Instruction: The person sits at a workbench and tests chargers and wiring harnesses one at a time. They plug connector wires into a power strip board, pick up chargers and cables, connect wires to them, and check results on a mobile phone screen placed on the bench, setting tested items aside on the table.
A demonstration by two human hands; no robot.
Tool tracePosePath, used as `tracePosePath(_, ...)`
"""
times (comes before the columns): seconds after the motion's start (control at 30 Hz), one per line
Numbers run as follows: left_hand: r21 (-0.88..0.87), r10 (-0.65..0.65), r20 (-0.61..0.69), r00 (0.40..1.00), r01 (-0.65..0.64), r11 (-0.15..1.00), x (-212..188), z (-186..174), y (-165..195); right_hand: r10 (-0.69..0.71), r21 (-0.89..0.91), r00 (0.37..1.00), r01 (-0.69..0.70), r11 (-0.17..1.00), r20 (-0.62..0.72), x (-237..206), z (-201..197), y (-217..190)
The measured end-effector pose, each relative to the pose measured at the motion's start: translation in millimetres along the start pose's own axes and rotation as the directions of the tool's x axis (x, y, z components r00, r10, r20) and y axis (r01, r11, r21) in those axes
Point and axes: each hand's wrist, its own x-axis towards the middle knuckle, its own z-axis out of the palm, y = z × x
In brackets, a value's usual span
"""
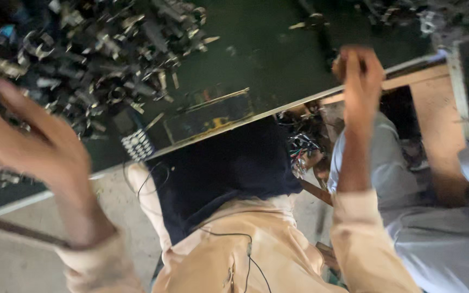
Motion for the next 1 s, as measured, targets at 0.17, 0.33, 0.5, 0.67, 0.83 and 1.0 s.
tracePosePath(0.17, -0.280, -0.046, 0.363, 0.931, 0.156, 0.947, -77.9, -15.6, 97.5, -0.393, -0.774, 0.866, 0.470, 0.424, 0.310, 69.1, 20.8, 55.2)
tracePosePath(0.33, -0.402, -0.047, 0.696, 0.717, 0.442, 0.802, -130.5, -6.4, 135.9, -0.518, -0.774, 0.757, 0.581, 0.252, 0.399, 91.8, 18.6, 56.7)
tracePosePath(0.5, -0.336, 0.041, 0.906, 0.420, 0.657, 0.675, -163.5, -6.6, 139.6, 0.230, -0.212, 0.950, -0.185, 0.960, 0.210, 18.5, -2.0, 19.5)
tracePosePath(0.67, -0.517, 0.139, 0.825, 0.548, 0.632, 0.577, -174.1, 26.6, 142.8, 0.372, 0.071, 0.928, -0.369, 0.927, -0.036, -147.9, 33.8, 0.0)
tracePosePath(0.83, -0.530, 0.111, 0.846, 0.522, 0.798, 0.286, -156.1, 88.5, 158.9, 0.202, -0.084, 0.919, -0.185, 0.979, 0.340, -237.7, 74.6, 4.3)
tracePosePath(1.0, -0.424, 0.182, 0.861, 0.475, 0.868, -0.258, -135.7, 67.8, 157.4, 0.175, 0.007, 0.880, -0.198, 0.980, 0.441, -227.6, 45.2, -1.6)
